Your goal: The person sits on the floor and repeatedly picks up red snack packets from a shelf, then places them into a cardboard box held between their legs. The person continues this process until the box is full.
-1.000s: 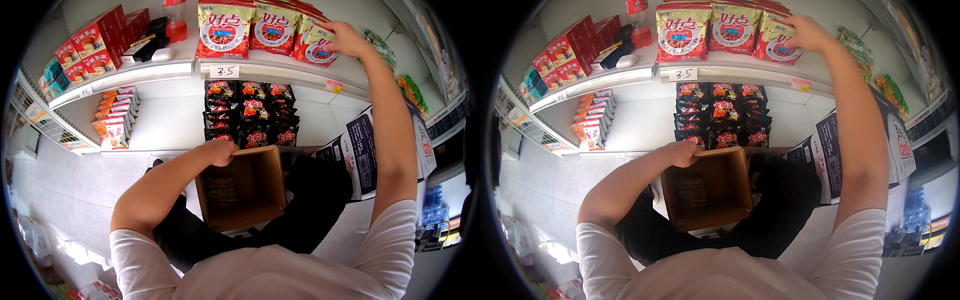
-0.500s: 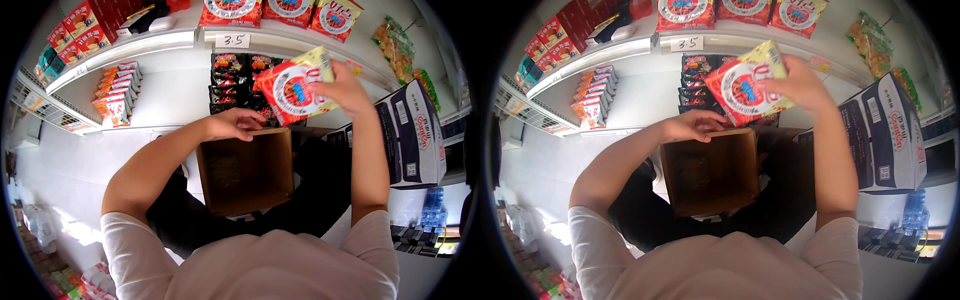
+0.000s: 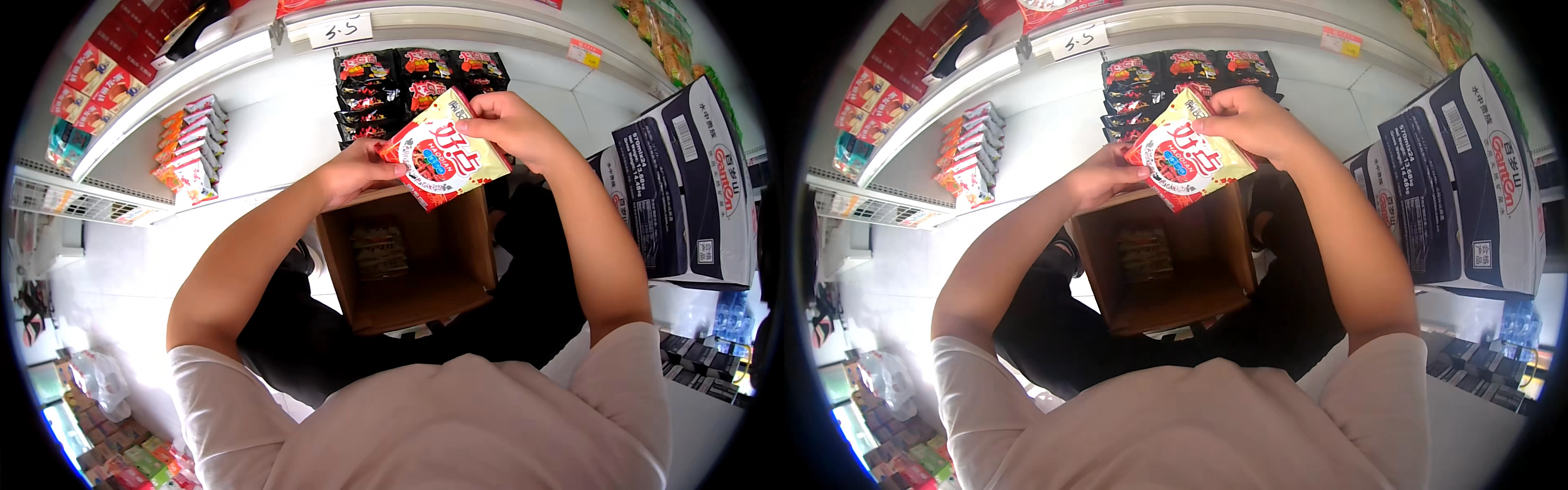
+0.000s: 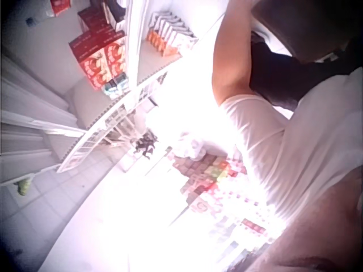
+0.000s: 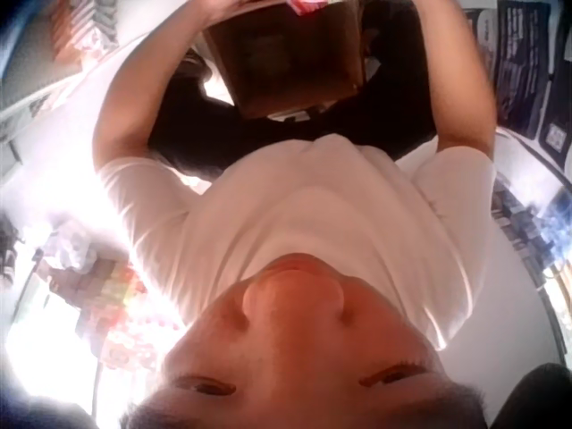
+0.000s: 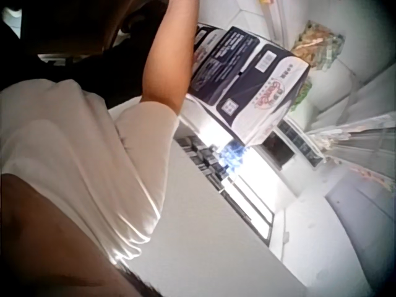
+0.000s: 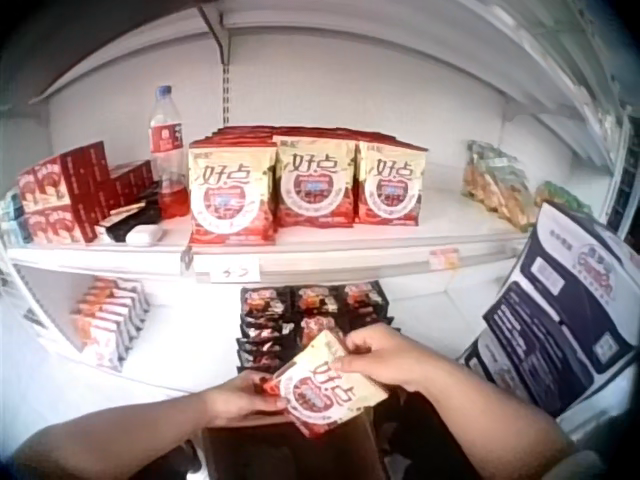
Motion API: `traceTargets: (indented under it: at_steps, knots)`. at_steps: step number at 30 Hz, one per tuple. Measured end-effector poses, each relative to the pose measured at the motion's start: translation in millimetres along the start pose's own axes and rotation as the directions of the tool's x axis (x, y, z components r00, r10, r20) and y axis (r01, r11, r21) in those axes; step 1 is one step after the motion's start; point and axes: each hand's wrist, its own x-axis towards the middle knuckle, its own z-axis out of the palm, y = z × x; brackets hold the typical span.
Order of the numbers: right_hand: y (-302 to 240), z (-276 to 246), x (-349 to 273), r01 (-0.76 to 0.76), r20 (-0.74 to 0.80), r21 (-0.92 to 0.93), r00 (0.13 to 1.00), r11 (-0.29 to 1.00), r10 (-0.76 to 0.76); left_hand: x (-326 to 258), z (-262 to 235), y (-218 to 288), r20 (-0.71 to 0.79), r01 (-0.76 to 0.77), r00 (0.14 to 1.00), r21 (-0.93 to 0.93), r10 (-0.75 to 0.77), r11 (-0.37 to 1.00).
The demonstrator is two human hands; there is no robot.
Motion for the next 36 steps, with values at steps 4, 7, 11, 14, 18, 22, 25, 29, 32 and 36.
traceTargets:
  at_steps: [4,7,11,14,18,22,25,29,32,36]
  knots:
    - [6.5,-3.8,-1.6,0.051,-0.064,0.004,0.997,0.999,-0.05,0.8,0.8,1.4,0.012,0.018,1.0,0.025,-0.018,1.0]
    - [2.8,-6.3,-4.0,0.036,-0.102,0.006,0.994,0.999,-0.035,0.6,1.5,1.3,0.016,0.018,1.0,-0.006,-0.018,1.0]
    - [10.1,-13.5,-0.8,0.024,-0.124,0.039,0.992,0.999,-0.019,2.8,-1.3,-1.0,0.01,0.016,1.0,-0.033,-0.016,0.999]
    - [5.4,-11.5,-4.9,-0.021,-0.145,0.094,0.989,0.995,0.035,0.8,0.1,-0.4,0.026,0.012,1.0,0.001,-0.012,1.0]
    - [3.3,-13.3,-5.9,-0.049,-0.152,0.088,0.986,0.995,0.062,0.2,-7.5,-5.6,0.068,-0.006,0.998,-0.027,0.008,1.0]
    - [7.7,-17.3,-5.7,-0.055,-0.149,0.11,0.986,0.992,0.071,0.1,-3.7,-4.1,0.063,-0.04,0.997,-0.062,0.044,0.997]
    - [6.5,-16.2,-6.7,-0.078,-0.179,0.062,0.98,0.995,0.088,-4.1,-3.4,-3.8,0.049,-0.053,0.997,-0.086,0.057,0.995]
    - [7.9,-13.1,-3.5,-0.073,-0.191,-0.025,0.979,0.997,0.067,-7.2,-6.3,-6.1,0.016,-0.044,0.999,-0.086,0.045,0.995]
    - [4.4,-15.1,-5.1,-0.005,-0.159,-0.052,0.987,0.999,-0.004,-5.0,-7.8,-7.1,0.013,-0.049,0.999,-0.115,0.05,0.992]
    - [7.3,-18.1,-11.2,0.044,-0.029,0.109,0.999,0.993,-0.041,0.3,-7.5,-10.9,0.013,-0.031,0.999,-0.063,0.032,0.998]
